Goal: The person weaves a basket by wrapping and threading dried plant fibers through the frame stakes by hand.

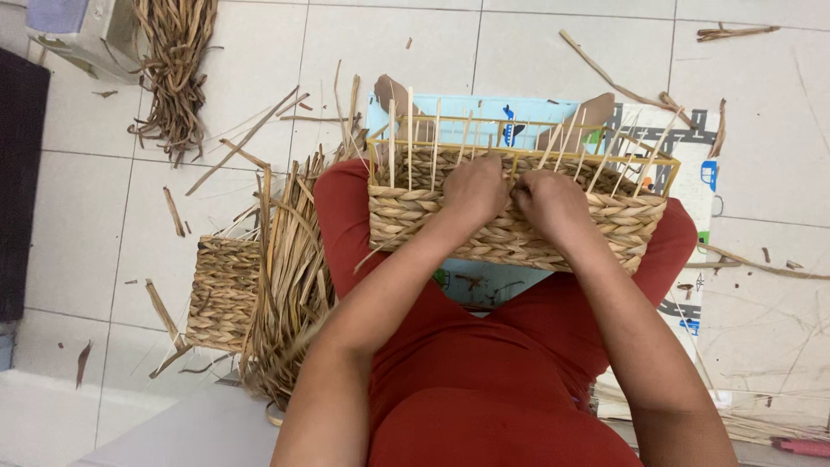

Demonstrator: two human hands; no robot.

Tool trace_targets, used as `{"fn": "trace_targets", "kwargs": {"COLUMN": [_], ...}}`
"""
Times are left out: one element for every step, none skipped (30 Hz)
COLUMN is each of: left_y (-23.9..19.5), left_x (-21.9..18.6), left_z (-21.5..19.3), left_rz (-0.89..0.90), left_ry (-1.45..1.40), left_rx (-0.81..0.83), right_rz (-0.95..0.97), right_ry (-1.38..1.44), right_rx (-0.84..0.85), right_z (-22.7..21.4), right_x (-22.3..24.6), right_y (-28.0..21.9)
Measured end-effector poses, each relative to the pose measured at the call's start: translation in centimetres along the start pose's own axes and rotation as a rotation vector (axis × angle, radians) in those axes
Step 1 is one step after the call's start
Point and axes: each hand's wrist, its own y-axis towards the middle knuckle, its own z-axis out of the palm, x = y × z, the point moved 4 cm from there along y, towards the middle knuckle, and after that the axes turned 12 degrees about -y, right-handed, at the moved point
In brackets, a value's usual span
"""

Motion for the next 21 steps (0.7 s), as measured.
{"fn": "trace_targets", "kwargs": {"left_y": [-0.1,-0.2,-0.6,-0.9,-0.9,-0.8,-0.5,-0.4,-0.6,-0.8,-1.0,-1.2,-1.5,-1.9,-2.5,-3.0,-3.5,-4.1,-4.6,-4.9,-5.2], "left_x": [0.3,0.8,1.3,1.7,1.9,1.7,1.6,1.6,1.7,1.7,1.7,1.6,1.4,1.2,1.0,0.8,1.0,1.0,1.1,1.4,1.5], "left_z": [0.2,0.4,0.5,0.6,1.0,1.5,1.8,1.9,2.1,2.2,2.1,1.8,1.5,1.2,1.1,0.9,0.4,-0.4,-0.9,-1.2,-1.4], "left_rz": [0.003,0.006,0.066,0.126,0.124,0.112,0.106,0.109,0.116,0.123,0.122,0.161,0.203,0.205,0.216,0.226,0.230,0.283,0.332,0.334,0.364], "left_ry": [-0.081,-0.080,-0.190,-0.300,-0.300,-0.217,-0.136,-0.135,-0.140,-0.145,-0.147,-0.158,-0.169,-0.171,-0.110,-0.049,-0.048,0.016,0.081,0.083,0.160], "left_rx": [-0.006,-0.005,-0.034,-0.063,-0.065,-0.086,-0.108,-0.112,-0.114,-0.117,-0.118,-0.140,-0.163,-0.166,-0.154,-0.143,-0.141,-0.190,-0.237,-0.233,-0.226], "right_rz": [0.087,0.090,0.103,0.116,0.114,0.088,0.063,0.062,0.065,0.068,0.067,0.061,0.056,0.055,0.079,0.104,0.107,0.073,0.039,0.043,-0.046], "right_ry": [-0.029,-0.029,0.078,0.185,0.186,0.171,0.154,0.153,0.174,0.195,0.194,0.169,0.143,0.141,0.118,0.095,0.095,0.085,0.078,0.081,0.093], "right_rx": [0.109,0.106,0.059,0.013,0.014,-0.021,-0.060,-0.064,-0.093,-0.122,-0.120,-0.104,-0.091,-0.092,-0.053,-0.013,-0.016,-0.082,-0.144,-0.144,-0.195], "right_z": [0.2,0.0,-0.3,-0.4,-0.3,-0.2,-0.2,-0.1,0.1,0.3,0.5,0.7,0.7,0.6,0.7,0.8,0.8,0.6,0.6,0.6,0.3], "right_x": [-0.2,-0.4,-0.5,-0.5,-0.5,-0.2,-0.2,-0.2,-0.3,-0.4,-0.5,-0.5,-0.5,-0.5,-0.5,-0.5,-0.2,0.2,0.5,0.4,0.5], "right_y": [-0.1,-0.1,-0.3,-0.5,-0.6,-0.7,-0.5,-0.3,-0.4,-0.5,-0.5,-0.5,-0.4,-0.5,-0.7,-0.8,-1.1,-1.6,-2.0,-2.1,-2.1]}}
